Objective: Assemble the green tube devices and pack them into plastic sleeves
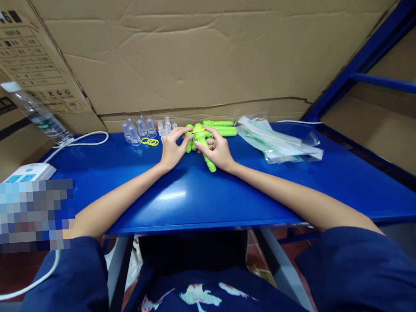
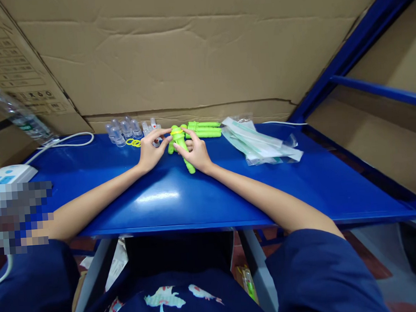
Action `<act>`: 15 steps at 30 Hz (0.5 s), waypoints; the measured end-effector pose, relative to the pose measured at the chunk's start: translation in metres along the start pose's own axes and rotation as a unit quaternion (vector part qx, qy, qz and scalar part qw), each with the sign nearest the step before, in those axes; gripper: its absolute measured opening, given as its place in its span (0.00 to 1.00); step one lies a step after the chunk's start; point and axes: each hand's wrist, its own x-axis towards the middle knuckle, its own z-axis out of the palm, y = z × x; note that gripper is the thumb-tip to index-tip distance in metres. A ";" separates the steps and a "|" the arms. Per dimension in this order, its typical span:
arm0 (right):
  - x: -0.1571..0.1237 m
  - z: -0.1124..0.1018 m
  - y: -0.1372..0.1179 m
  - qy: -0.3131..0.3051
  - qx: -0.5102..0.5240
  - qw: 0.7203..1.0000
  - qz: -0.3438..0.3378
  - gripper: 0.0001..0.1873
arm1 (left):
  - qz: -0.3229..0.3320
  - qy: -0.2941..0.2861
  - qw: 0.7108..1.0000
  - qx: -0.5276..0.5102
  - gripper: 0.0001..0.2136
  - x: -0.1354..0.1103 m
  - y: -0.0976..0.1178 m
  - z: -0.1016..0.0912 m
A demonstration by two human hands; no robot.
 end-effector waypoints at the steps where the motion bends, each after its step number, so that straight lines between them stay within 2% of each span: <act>1: 0.000 0.000 0.001 0.002 0.002 1.000 0.002 0.45 | 0.006 -0.003 1.000 -0.001 0.14 0.000 -0.002 0.000; 8: 0.001 0.001 0.001 0.011 0.020 1.000 0.005 0.41 | 0.041 -0.055 0.998 0.013 0.22 -0.001 -0.015 0.005; 15: 0.000 0.000 0.001 0.004 0.022 1.000 -0.010 0.33 | 0.062 -0.060 0.995 0.051 0.17 -0.005 -0.015 0.007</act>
